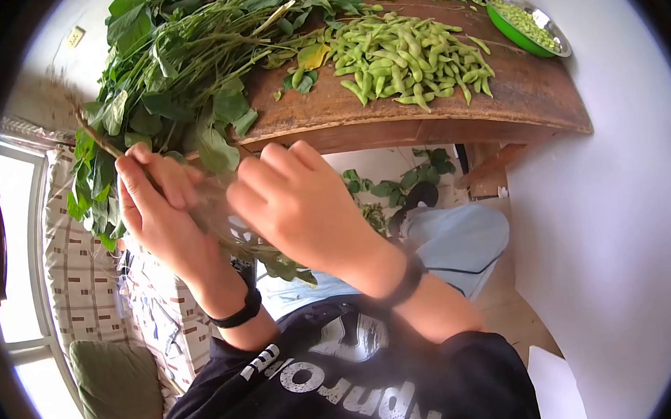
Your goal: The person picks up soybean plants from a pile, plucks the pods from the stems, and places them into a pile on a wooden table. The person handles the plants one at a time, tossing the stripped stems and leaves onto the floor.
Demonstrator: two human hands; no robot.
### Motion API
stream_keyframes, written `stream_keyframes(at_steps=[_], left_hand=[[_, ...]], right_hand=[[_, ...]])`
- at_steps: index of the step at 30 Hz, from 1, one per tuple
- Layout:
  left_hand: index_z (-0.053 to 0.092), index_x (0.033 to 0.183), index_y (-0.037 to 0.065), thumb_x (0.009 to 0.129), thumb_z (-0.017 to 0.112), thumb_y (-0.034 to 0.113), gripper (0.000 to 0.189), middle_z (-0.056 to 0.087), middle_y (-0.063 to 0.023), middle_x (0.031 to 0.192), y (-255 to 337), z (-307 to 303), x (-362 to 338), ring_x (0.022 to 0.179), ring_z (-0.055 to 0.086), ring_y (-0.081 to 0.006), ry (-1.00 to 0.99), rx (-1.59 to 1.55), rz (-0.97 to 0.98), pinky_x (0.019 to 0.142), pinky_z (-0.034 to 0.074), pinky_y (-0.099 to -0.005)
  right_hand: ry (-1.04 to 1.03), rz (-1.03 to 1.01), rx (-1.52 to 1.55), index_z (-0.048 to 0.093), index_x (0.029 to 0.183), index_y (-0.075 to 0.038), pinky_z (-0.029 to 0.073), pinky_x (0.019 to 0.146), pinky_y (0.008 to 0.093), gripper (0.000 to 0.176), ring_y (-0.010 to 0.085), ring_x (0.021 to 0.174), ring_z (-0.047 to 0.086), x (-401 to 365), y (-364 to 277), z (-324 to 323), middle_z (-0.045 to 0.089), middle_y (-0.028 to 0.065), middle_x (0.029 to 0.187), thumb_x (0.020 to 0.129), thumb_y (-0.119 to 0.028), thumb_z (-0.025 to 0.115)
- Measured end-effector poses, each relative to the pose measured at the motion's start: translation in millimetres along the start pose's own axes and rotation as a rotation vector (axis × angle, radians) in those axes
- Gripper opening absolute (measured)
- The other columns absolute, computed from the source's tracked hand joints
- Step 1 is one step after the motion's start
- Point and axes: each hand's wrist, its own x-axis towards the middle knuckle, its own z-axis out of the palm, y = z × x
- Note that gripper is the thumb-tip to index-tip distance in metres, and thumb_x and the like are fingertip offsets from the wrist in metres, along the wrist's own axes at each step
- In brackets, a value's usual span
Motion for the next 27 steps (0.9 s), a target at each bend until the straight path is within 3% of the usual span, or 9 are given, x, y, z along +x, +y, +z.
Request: stream_keyframes(at_steps=[2,6,8,13,16,18,20,21,27], left_hand=[[0.053,0.086,0.003,0.106,0.037,0.030,0.037,0.035,0.0022,0.048,-4.6,-5.1,2.1,0.039,0.032,-0.0075,0.072,0.022,-0.037,0.042,0.033,-0.0215],[0.050,0.084,0.006,0.105,0.036,0.023,0.030,0.035,0.0037,0.053,-11.3,-22.7,31.0,0.041,0.027,-0.0045,0.326,0.030,0.072,0.038,0.023,-0.0225],[0.049,0.085,0.006,0.105,0.038,0.021,0.027,0.030,0.0039,0.057,-8.8,-47.5,50.1,0.047,0.024,-0.0056,0.200,-0.191,0.146,0.042,0.022,-0.0217],[0.047,0.084,0.008,0.105,0.037,0.021,0.026,0.033,0.0051,0.054,-0.8,-24.0,39.1,0.042,0.025,-0.0044,0.029,-0.390,0.098,0.040,0.023,-0.0203],[0.046,0.085,0.008,0.106,0.036,0.023,0.027,0.034,0.0040,0.053,2.8,-20.4,27.7,0.040,0.024,-0.0052,-0.033,-0.487,0.082,0.037,0.023,-0.0211],[0.046,0.086,0.008,0.106,0.035,0.025,0.029,0.033,0.0033,0.051,6.8,-19.1,22.0,0.038,0.025,-0.0060,-0.058,-0.536,0.069,0.036,0.023,-0.0223],[0.046,0.085,0.008,0.106,0.034,0.026,0.030,0.032,0.0031,0.049,10.9,-20.4,17.3,0.037,0.025,-0.0067,-0.058,-0.476,0.062,0.035,0.023,-0.0228],[0.046,0.085,0.008,0.106,0.033,0.027,0.031,0.032,0.0028,0.049,14.0,-17.5,16.2,0.037,0.025,-0.0069,-0.029,-0.414,0.051,0.035,0.022,-0.0229],[0.046,0.082,0.008,0.106,0.034,0.028,0.034,0.030,0.0032,0.047,15.4,-14.5,15.3,0.036,0.023,-0.0062,-0.019,-0.343,-0.007,0.034,0.019,-0.0229]], right_hand=[[-0.083,-0.159,-0.229,0.059,0.084,-0.010,0.040,0.070,0.0328,0.014,0.0181,0.084,0.051,-8.8,-5.6,-1.6,0.052,0.0018,0.085,0.074,-0.018,0.065],[-0.148,-0.160,-0.171,0.064,0.088,-0.009,0.040,0.070,0.0314,0.016,0.0163,0.084,0.052,-39.8,-17.6,-15.3,0.055,-0.0002,0.088,0.076,-0.019,0.066],[-0.142,-0.125,-0.156,0.065,0.090,-0.010,0.040,0.068,0.0313,0.019,0.0165,0.081,0.054,-46.4,-19.0,-56.5,0.059,-0.0003,0.091,0.076,-0.021,0.070],[0.679,-0.168,-0.435,0.063,0.102,-0.003,0.048,0.083,0.0364,0.024,0.0204,0.092,0.060,-55.1,41.5,-174.2,0.065,0.0093,0.099,0.099,-0.021,0.047],[0.161,0.518,-0.510,0.057,0.118,-0.002,0.043,0.053,0.0320,0.032,0.0174,0.057,0.055,28.5,70.1,-126.2,0.062,0.0104,0.071,0.097,-0.026,0.058],[0.101,0.403,-0.095,0.061,0.112,-0.005,0.044,0.055,0.0313,0.033,0.0203,0.057,0.056,9.0,47.6,-83.8,0.063,0.0100,0.077,0.092,-0.030,0.064],[-0.160,0.111,0.227,0.063,0.109,-0.008,0.050,0.066,0.0342,0.036,0.0238,0.075,0.061,3.7,23.1,-58.0,0.063,0.0062,0.092,0.083,-0.031,0.072],[-0.193,-0.078,0.149,0.063,0.105,-0.006,0.050,0.068,0.0333,0.039,0.0249,0.077,0.062,-1.1,19.5,-46.9,0.065,0.0082,0.096,0.079,-0.034,0.073],[-0.143,-0.178,0.005,0.060,0.086,-0.007,0.047,0.059,0.0339,0.023,0.0215,0.066,0.057,-15.3,-0.3,-15.1,0.055,0.0051,0.077,0.078,-0.023,0.073]])
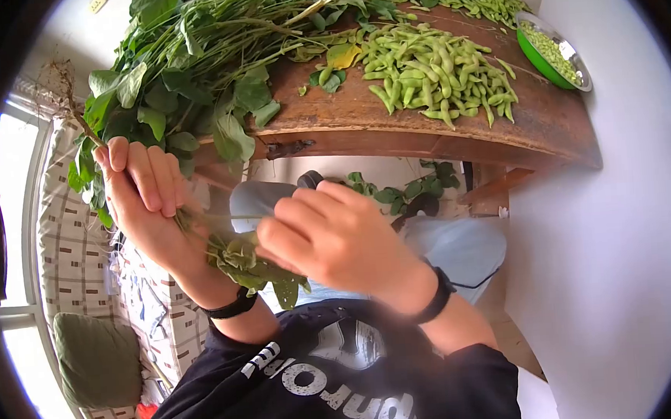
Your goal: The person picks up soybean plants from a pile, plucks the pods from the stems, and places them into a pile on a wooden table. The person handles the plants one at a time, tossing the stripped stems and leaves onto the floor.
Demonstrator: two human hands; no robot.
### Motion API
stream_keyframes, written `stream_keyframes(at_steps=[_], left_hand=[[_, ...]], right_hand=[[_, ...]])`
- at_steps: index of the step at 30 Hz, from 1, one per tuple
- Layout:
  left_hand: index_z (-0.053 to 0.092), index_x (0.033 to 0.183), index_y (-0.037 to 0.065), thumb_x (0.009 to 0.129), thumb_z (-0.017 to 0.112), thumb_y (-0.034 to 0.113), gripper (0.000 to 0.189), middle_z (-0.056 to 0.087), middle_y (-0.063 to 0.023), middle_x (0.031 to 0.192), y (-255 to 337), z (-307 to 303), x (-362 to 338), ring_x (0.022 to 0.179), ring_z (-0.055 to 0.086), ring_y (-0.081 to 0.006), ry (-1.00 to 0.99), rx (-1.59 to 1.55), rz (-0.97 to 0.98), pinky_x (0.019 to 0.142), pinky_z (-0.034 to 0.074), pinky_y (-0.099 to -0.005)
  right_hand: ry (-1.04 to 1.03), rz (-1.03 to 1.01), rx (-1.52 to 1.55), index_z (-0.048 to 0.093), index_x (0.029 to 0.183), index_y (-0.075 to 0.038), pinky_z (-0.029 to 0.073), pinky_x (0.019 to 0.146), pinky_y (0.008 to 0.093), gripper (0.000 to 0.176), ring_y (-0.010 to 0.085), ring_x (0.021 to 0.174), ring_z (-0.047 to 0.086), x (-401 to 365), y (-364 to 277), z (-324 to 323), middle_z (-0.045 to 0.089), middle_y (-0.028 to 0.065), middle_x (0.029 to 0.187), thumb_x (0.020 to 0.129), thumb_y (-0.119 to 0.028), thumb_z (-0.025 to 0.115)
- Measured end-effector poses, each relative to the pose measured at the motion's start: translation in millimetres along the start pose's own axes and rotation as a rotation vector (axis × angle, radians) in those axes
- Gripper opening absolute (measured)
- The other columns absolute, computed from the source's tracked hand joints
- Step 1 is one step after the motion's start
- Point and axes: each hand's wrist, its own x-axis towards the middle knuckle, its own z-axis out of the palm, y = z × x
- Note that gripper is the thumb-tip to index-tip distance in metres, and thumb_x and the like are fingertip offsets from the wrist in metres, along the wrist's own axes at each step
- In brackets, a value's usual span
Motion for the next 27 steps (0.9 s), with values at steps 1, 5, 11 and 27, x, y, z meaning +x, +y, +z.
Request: stream_keyframes(at_steps=[1,5,11,27], left_hand=[[0.046,0.082,0.008,0.106,0.034,0.028,0.034,0.030,0.0032,0.047,-2.1,-1.0,0.4,0.036,0.023,-0.0062,0.001,-0.003,-0.001,0.034,0.019,-0.0229],[0.045,0.078,0.008,0.106,0.037,0.027,0.034,0.030,0.0039,0.047,-9.8,-3.5,-1.3,0.037,0.023,-0.0061,-0.004,0.004,-0.115,0.036,0.019,-0.0233],[0.043,0.082,0.007,0.106,0.035,0.024,0.030,0.032,0.0033,0.055,-19.0,-52.4,28.9,0.045,0.025,-0.0059,0.118,0.078,0.043,0.043,0.023,-0.0224],[0.043,0.079,0.006,0.104,0.034,0.018,0.029,0.031,0.0012,0.049,0.1,8.1,-10.6,0.038,0.022,-0.0065,-0.042,0.098,0.372,0.038,0.019,-0.0212]], right_hand=[[-0.002,0.001,-0.002,0.060,0.086,-0.007,0.047,0.059,0.0339,0.023,0.0215,0.066,0.057,-1.7,-1.1,1.8,0.055,0.0051,0.077,0.078,-0.023,0.073],[0.087,-0.160,-0.152,0.054,0.072,-0.013,0.042,0.052,0.0278,0.013,0.0153,0.059,0.051,-35.5,-19.0,17.3,0.046,-0.0006,0.068,0.077,-0.018,0.065],[0.100,-0.119,0.057,0.052,0.075,-0.021,0.043,0.056,0.0327,0.016,0.0152,0.065,0.052,-79.1,-62.7,-39.2,0.048,-0.0046,0.068,0.087,-0.030,0.054],[0.044,0.355,0.308,0.058,0.090,-0.003,0.043,0.050,0.0325,0.017,0.0225,0.056,0.056,6.6,-16.5,-1.7,0.055,0.0082,0.075,0.082,-0.008,0.072]])
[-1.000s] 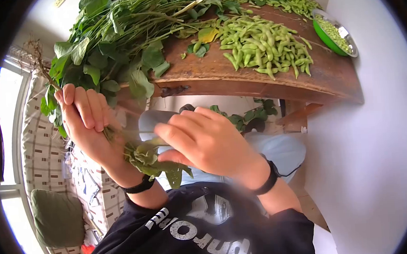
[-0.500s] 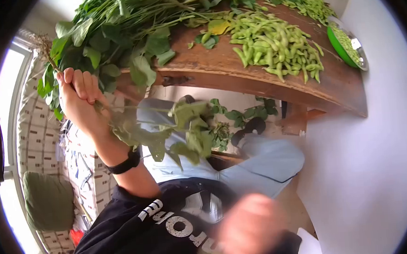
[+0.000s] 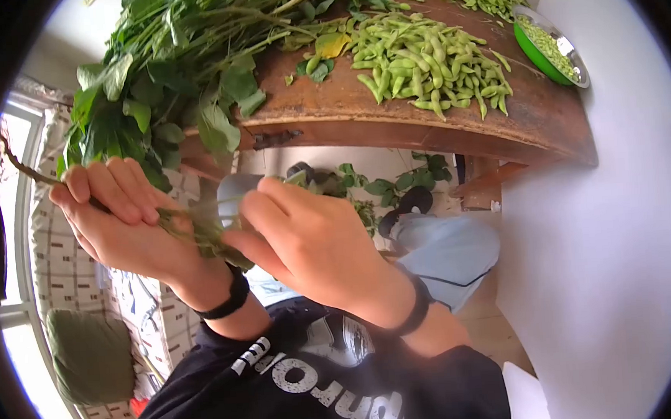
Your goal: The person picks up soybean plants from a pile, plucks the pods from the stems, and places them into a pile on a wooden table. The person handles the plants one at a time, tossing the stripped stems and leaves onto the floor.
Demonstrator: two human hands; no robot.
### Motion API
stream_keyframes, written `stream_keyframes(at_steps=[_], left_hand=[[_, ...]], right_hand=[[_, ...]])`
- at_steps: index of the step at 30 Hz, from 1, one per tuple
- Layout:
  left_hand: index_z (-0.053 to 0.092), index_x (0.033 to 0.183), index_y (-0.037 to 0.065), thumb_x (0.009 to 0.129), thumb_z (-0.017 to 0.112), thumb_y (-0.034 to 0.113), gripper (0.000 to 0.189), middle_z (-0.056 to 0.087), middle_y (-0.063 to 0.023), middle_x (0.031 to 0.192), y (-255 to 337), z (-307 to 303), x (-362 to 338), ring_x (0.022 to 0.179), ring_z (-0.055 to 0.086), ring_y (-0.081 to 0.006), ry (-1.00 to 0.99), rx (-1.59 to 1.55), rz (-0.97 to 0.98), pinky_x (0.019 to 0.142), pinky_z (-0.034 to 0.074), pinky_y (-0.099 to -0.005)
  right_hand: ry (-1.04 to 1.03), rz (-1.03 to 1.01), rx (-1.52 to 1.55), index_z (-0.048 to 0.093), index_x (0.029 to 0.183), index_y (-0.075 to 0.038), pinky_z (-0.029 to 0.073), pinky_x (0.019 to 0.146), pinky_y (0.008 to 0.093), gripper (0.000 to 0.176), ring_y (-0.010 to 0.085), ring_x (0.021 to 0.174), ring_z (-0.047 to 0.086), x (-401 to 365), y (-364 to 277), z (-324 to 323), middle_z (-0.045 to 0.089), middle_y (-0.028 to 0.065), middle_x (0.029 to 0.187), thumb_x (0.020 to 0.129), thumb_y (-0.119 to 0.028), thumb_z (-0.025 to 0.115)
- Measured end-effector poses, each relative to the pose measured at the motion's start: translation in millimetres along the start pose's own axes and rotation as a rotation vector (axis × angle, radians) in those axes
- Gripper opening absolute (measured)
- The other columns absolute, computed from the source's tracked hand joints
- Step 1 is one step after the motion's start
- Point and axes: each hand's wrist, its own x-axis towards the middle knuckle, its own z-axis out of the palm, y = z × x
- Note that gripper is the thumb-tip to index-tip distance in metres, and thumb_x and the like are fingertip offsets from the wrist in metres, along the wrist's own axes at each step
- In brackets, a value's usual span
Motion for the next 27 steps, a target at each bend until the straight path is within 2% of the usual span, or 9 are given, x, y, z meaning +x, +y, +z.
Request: stream_keyframes(at_steps=[1,3,10,18,22,23,25,26,27], left_hand=[[0.043,0.079,0.006,0.104,0.034,0.018,0.029,0.031,0.0012,0.049,-1.0,2.3,1.8,0.038,0.022,-0.0065,-0.017,-0.014,0.002,0.038,0.019,-0.0212],[0.043,0.078,0.007,0.104,0.033,0.021,0.031,0.031,-0.0003,0.047,-4.6,7.6,0.4,0.035,0.021,-0.0069,0.163,0.058,-0.005,0.032,0.016,-0.0219],[0.043,0.079,0.007,0.105,0.033,0.020,0.031,0.030,0.0017,0.049,-7.3,3.1,-7.4,0.040,0.022,-0.0060,0.134,0.069,-0.010,0.038,0.018,-0.0211],[0.043,0.080,0.007,0.105,0.032,0.019,0.030,0.030,0.0013,0.051,-2.1,-3.1,-6.7,0.042,0.023,-0.0062,0.030,0.021,-0.024,0.040,0.020,-0.0207],[0.044,0.080,0.007,0.102,0.031,0.013,0.026,0.031,0.0008,0.051,-10.7,-35.5,13.5,0.040,0.022,-0.0064,0.078,-0.196,-0.125,0.037,0.019,-0.0220],[0.044,0.082,0.007,0.101,0.033,0.009,0.023,0.033,0.0014,0.056,-17.9,-59.5,21.6,0.044,0.027,-0.0062,0.054,-0.039,-0.055,0.040,0.023,-0.0204],[0.044,0.082,0.007,0.100,0.034,0.007,0.020,0.034,0.0018,0.058,-18.8,-89.4,36.2,0.045,0.028,-0.0063,0.107,-0.071,-0.077,0.042,0.024,-0.0200],[0.044,0.083,0.007,0.099,0.035,0.005,0.019,0.035,0.0022,0.059,-18.1,-102.6,42.4,0.046,0.030,-0.0063,0.166,-0.121,-0.117,0.044,0.026,-0.0196],[0.044,0.083,0.007,0.099,0.035,0.005,0.019,0.035,0.0022,0.059,-18.7,-117.9,46.5,0.046,0.030,-0.0063,0.166,-0.101,-0.104,0.044,0.026,-0.0196]], right_hand=[[0.016,-0.009,-0.049,0.058,0.088,-0.003,0.044,0.051,0.0343,0.015,0.0243,0.057,0.057,-2.0,2.4,1.2,0.055,0.0084,0.076,0.080,-0.005,0.070],[0.054,-0.043,-0.158,0.058,0.084,-0.004,0.045,0.050,0.0350,0.015,0.0245,0.060,0.059,-7.7,7.7,1.6,0.055,0.0072,0.075,0.075,-0.001,0.069],[0.109,-0.088,-0.505,0.052,0.073,-0.008,0.044,0.047,0.0275,0.017,0.0155,0.060,0.054,-24.5,-2.7,13.2,0.045,0.0023,0.070,0.075,-0.012,0.067],[0.112,0.025,-0.242,0.055,0.077,-0.006,0.042,0.046,0.0325,0.021,0.0196,0.056,0.056,-28.0,-2.6,21.9,0.049,0.0055,0.071,0.071,-0.012,0.074],[0.161,-0.179,-0.081,0.056,0.079,-0.007,0.041,0.045,0.0318,0.022,0.0200,0.054,0.052,-33.0,1.2,24.2,0.049,0.0039,0.072,0.070,-0.011,0.076],[0.214,-0.291,-0.060,0.056,0.080,-0.007,0.041,0.044,0.0311,0.022,0.0201,0.054,0.051,-37.1,0.4,22.0,0.049,0.0031,0.072,0.070,-0.011,0.076],[0.162,-0.298,-0.047,0.056,0.080,-0.008,0.042,0.048,0.0291,0.022,0.0177,0.057,0.051,-56.0,0.2,10.6,0.050,0.0018,0.072,0.073,-0.015,0.075],[0.171,-0.320,-0.028,0.056,0.077,-0.008,0.040,0.047,0.0294,0.020,0.0202,0.057,0.050,-64.6,3.3,3.7,0.050,0.0030,0.075,0.068,-0.010,0.074],[0.140,-0.286,-0.069,0.056,0.077,-0.008,0.041,0.049,0.0331,0.019,0.0207,0.062,0.051,-74.9,-1.7,-13.9,0.051,0.0041,0.079,0.070,-0.013,0.073]])
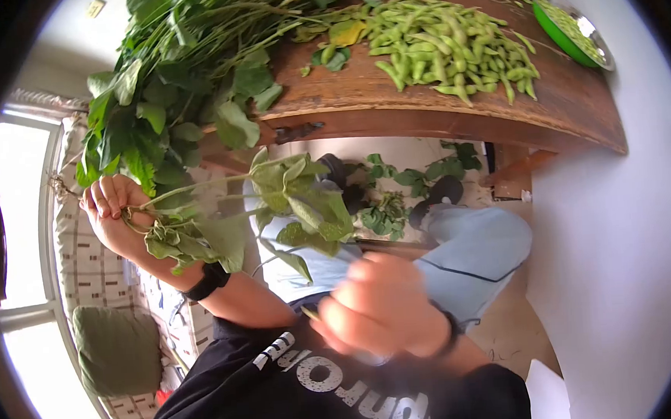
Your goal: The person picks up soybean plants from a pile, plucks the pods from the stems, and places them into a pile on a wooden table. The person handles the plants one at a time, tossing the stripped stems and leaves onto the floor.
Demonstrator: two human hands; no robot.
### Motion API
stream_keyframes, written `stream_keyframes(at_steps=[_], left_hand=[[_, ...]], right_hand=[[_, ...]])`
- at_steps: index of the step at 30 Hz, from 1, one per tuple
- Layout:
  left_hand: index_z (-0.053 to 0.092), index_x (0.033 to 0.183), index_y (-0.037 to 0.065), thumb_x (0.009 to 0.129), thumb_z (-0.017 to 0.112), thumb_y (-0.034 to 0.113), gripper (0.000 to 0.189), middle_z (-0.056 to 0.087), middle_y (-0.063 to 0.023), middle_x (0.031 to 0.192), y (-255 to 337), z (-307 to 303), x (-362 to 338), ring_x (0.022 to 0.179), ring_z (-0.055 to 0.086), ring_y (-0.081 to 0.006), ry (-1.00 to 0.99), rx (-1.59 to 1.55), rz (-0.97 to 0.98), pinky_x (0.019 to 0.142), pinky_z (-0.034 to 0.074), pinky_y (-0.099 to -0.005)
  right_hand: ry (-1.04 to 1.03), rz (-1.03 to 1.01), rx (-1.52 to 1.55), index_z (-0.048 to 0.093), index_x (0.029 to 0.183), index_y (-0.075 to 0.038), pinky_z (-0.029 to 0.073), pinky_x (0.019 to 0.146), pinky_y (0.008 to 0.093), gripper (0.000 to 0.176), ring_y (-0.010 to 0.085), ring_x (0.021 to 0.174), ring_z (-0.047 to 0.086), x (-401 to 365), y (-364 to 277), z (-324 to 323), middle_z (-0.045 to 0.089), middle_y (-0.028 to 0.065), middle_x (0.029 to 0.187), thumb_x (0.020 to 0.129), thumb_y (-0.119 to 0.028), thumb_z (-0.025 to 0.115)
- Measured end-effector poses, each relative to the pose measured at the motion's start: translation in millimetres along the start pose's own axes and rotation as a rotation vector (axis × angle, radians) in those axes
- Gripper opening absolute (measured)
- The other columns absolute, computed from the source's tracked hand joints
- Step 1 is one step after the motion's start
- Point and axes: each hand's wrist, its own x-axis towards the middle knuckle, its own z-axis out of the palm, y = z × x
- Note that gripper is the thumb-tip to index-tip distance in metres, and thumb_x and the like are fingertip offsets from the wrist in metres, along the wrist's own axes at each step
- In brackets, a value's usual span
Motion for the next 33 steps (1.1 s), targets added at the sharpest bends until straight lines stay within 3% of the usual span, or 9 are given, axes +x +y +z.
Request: stream_keyframes(at_steps=[2,5,7,11,15,19,22,29,33], left_hand=[[0.044,0.084,0.008,0.097,0.037,0.002,0.016,0.036,0.0024,0.061,3.6,-22.9,7.0,0.049,0.032,-0.0059,-0.120,-0.257,-0.090,0.047,0.028,-0.0195],[0.043,0.081,0.008,0.094,0.038,0.000,0.016,0.037,0.0039,0.061,-0.4,-33.0,6.3,0.048,0.035,-0.0055,-0.130,-0.488,-0.167,0.046,0.029,-0.0185],[0.042,0.072,0.010,0.093,0.039,0.002,0.023,0.036,0.0046,0.053,3.1,-21.9,4.5,0.044,0.036,-0.0053,-0.027,-0.613,-0.274,0.044,0.029,-0.0194],[0.040,0.069,0.012,0.094,0.039,0.005,0.026,0.034,0.0050,0.050,11.3,-13.7,5.8,0.039,0.033,-0.0051,0.096,-0.785,-0.371,0.041,0.027,-0.0211],[0.039,0.066,0.012,0.094,0.037,0.004,0.029,0.030,0.0059,0.048,16.1,-2.8,5.9,0.035,0.028,-0.0051,0.140,-0.851,-0.330,0.039,0.024,-0.0212],[0.039,0.066,0.012,0.094,0.037,0.005,0.029,0.031,0.0059,0.048,18.3,-12.8,18.3,0.036,0.030,-0.0050,0.129,-0.775,-0.260,0.039,0.023,-0.0206],[0.037,0.065,0.013,0.094,0.037,0.006,0.030,0.033,0.0056,0.053,37.2,-31.7,41.8,0.041,0.032,-0.0056,-0.003,-0.611,-0.264,0.039,0.023,-0.0212],[0.051,0.075,0.006,0.098,0.045,0.017,0.027,0.043,0.0009,0.061,80.5,56.5,130.6,0.052,0.033,-0.0056,0.141,1.010,0.564,0.050,0.029,-0.0210],[0.067,0.102,0.002,0.097,0.047,0.015,0.025,0.062,-0.0036,0.083,65.9,59.6,242.7,0.075,0.055,-0.0082,-0.281,1.264,0.790,0.065,0.043,-0.0229]], right_hand=[[0.118,-0.117,-0.032,0.057,0.082,-0.007,0.041,0.051,0.0322,0.017,0.0196,0.063,0.051,-8.4,-17.4,-43.0,0.053,0.0040,0.080,0.074,-0.015,0.071],[0.673,-0.544,-0.258,0.058,0.089,-0.007,0.042,0.054,0.0307,0.017,0.0178,0.065,0.052,-1.8,-22.9,-96.7,0.055,0.0038,0.081,0.080,-0.018,0.068],[0.928,-0.475,-0.586,0.059,0.094,-0.006,0.042,0.056,0.0297,0.018,0.0167,0.065,0.053,12.4,14.2,-124.4,0.057,0.0036,0.082,0.084,-0.020,0.066],[0.573,0.420,-0.730,0.061,0.103,-0.005,0.043,0.060,0.0278,0.022,0.0144,0.067,0.054,65.6,115.4,-123.8,0.060,0.0033,0.084,0.092,-0.024,0.061],[0.438,0.423,-0.039,0.061,0.109,-0.004,0.042,0.063,0.0245,0.023,0.0102,0.070,0.052,47.8,83.3,-27.5,0.061,0.0039,0.087,0.094,-0.021,0.062],[0.300,0.657,0.093,0.060,0.110,-0.004,0.042,0.064,0.0232,0.019,0.0091,0.071,0.051,13.5,80.5,10.6,0.060,0.0036,0.092,0.096,-0.017,0.059],[0.314,0.747,0.063,0.059,0.108,-0.002,0.043,0.067,0.0235,0.014,0.0103,0.074,0.052,-8.2,81.5,-4.1,0.059,0.0040,0.092,0.097,-0.009,0.054],[0.428,0.900,-0.351,0.058,0.104,-0.001,0.047,0.082,0.0290,0.015,0.0174,0.089,0.057,-62.8,100.3,-90.2,0.061,0.0075,0.100,0.099,-0.009,0.047],[0.431,0.831,-0.417,0.059,0.104,-0.001,0.044,0.071,0.0274,0.022,0.0146,0.077,0.051,-14.5,95.7,-129.7,0.060,0.0071,0.101,0.101,-0.017,0.044]])
